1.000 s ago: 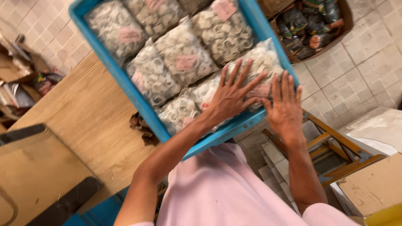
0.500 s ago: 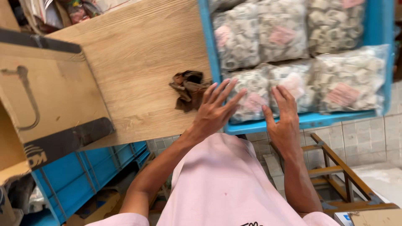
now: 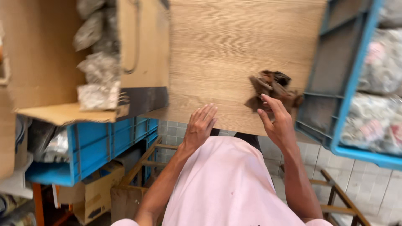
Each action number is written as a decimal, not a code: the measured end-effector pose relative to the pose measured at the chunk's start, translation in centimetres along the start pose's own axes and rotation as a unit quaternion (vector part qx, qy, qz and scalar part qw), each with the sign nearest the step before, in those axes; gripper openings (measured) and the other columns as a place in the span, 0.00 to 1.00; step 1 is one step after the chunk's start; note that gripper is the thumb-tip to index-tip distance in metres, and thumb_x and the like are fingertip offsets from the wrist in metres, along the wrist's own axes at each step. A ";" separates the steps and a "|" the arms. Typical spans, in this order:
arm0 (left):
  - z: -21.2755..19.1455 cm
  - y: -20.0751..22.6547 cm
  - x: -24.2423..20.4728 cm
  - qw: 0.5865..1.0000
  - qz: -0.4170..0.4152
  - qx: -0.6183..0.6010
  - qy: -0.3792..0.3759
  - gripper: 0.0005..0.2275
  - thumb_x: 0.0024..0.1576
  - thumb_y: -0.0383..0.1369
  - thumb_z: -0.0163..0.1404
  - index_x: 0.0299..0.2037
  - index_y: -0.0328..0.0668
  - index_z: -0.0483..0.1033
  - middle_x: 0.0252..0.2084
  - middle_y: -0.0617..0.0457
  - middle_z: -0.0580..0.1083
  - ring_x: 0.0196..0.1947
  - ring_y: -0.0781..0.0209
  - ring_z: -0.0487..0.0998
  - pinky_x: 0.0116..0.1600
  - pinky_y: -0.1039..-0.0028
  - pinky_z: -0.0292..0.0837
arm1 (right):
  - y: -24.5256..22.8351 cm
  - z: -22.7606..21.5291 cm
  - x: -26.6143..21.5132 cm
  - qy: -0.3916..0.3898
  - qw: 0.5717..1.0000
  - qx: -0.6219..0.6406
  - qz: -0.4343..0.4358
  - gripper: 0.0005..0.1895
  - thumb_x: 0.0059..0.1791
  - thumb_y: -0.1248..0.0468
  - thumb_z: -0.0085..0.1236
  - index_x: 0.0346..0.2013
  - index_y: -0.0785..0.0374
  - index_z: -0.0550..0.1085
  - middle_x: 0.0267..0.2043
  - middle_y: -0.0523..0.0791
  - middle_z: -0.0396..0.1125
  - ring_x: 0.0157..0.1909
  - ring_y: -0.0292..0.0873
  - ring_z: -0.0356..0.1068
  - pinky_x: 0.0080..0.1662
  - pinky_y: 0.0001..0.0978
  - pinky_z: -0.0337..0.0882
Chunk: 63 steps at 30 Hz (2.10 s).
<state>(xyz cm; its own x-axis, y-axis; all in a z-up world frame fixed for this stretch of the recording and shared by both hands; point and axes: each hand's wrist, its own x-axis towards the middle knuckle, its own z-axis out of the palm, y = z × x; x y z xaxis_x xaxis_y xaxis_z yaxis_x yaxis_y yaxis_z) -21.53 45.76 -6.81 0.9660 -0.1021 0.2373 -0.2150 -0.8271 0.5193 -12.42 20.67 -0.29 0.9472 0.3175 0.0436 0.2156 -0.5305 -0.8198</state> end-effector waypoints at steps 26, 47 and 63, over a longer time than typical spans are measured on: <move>-27.1 -13.9 6.5 0.973 0.034 0.198 0.110 0.19 0.66 0.27 0.52 0.65 0.38 0.62 0.64 0.39 0.66 0.63 0.47 0.69 0.68 0.58 0.66 | -20.7 8.5 14.2 -0.162 0.957 -0.068 -0.233 0.22 0.56 0.68 0.52 0.64 0.67 0.62 0.56 0.54 0.66 0.47 0.47 0.69 0.45 0.36 0.70; -21.3 -41.4 9.1 0.895 0.049 0.185 -0.403 0.42 0.44 0.50 0.61 0.68 0.47 0.55 0.64 0.43 0.64 0.61 0.46 0.65 0.63 0.54 0.57 | -29.0 36.7 32.2 -0.548 0.746 -0.371 -0.075 0.26 0.51 0.54 0.55 0.57 0.66 0.65 0.46 0.53 0.68 0.42 0.52 0.71 0.43 0.45 0.72; -24.3 -43.0 11.4 0.856 -0.122 -0.003 -0.501 0.34 0.52 0.49 0.54 0.68 0.49 0.56 0.68 0.46 0.60 0.70 0.48 0.54 0.72 0.48 0.40 | -21.2 44.4 32.2 -0.603 0.731 -0.317 0.037 0.13 0.48 0.72 0.34 0.38 0.71 0.71 0.33 0.58 0.70 0.32 0.58 0.73 0.29 0.49 0.72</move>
<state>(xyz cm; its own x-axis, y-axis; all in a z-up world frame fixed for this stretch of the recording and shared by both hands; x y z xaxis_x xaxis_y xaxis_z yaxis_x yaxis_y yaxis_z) -4.79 93.53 -6.51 0.6188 -0.3526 -0.7020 0.0138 -0.8886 0.4585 2.94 77.01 -6.81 0.1473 0.5290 -0.8357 0.6027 -0.7179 -0.3482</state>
